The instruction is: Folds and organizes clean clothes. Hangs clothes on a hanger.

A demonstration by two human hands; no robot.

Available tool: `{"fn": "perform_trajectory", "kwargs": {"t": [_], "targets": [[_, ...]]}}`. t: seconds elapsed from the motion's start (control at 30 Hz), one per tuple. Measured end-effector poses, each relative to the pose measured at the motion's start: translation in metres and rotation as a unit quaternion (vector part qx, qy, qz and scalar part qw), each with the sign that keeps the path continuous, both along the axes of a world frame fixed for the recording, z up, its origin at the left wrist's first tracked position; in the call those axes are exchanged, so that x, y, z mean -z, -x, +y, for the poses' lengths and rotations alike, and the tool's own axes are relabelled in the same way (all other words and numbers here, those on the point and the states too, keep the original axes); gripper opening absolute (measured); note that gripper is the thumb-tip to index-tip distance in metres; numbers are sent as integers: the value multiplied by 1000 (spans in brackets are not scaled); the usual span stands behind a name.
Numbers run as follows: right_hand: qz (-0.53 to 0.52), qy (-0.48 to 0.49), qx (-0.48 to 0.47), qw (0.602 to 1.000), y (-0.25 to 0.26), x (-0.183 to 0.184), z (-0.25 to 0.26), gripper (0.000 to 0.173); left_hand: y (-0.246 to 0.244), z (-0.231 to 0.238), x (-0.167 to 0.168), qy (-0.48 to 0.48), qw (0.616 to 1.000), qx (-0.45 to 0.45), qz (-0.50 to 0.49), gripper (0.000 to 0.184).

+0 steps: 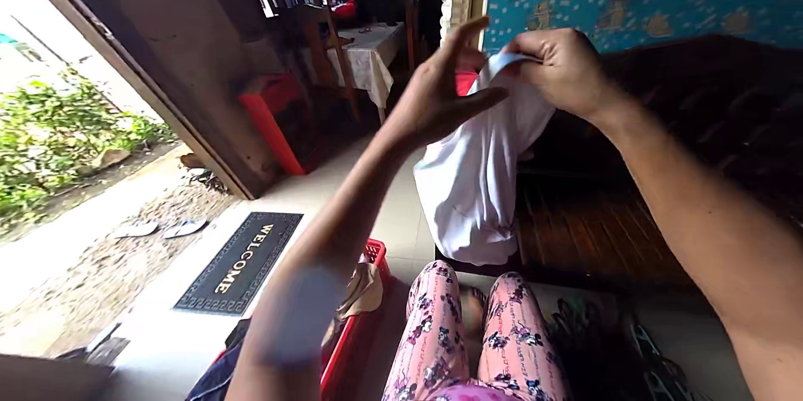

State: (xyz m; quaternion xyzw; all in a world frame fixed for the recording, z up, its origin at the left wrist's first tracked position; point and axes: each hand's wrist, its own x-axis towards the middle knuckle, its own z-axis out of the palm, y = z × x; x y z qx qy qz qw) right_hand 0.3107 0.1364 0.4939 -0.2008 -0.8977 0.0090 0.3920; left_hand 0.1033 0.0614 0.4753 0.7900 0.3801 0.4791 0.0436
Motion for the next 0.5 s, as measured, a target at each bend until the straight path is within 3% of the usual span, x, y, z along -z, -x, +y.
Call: {"fn": "perform_trajectory", "kwargs": {"t": [0.07, 0.17, 0.27, 0.37, 0.43, 0.5], "targets": [[-50, 43, -9, 998, 0, -5, -6, 15, -17, 13, 8, 63, 994, 51, -71, 45], [-17, 113, -21, 993, -19, -11, -3, 14, -21, 15, 34, 215, 959, 140, -118, 27], [69, 160, -17, 985, -48, -29, 2, 16, -34, 6, 95, 357, 905, 231, 11, 18], [148, 174, -29, 973, -68, -45, 5, 16, -56, 3, 160, 398, 862, 267, 164, 21], [168, 180, -50, 968, -87, -46, 14, 20, -53, 2, 185, 438, 835, 246, 223, 26], [116, 186, -89, 972, -132, -45, 52, 14, -23, 3, 191, 478, 814, 153, 293, 32]]}}
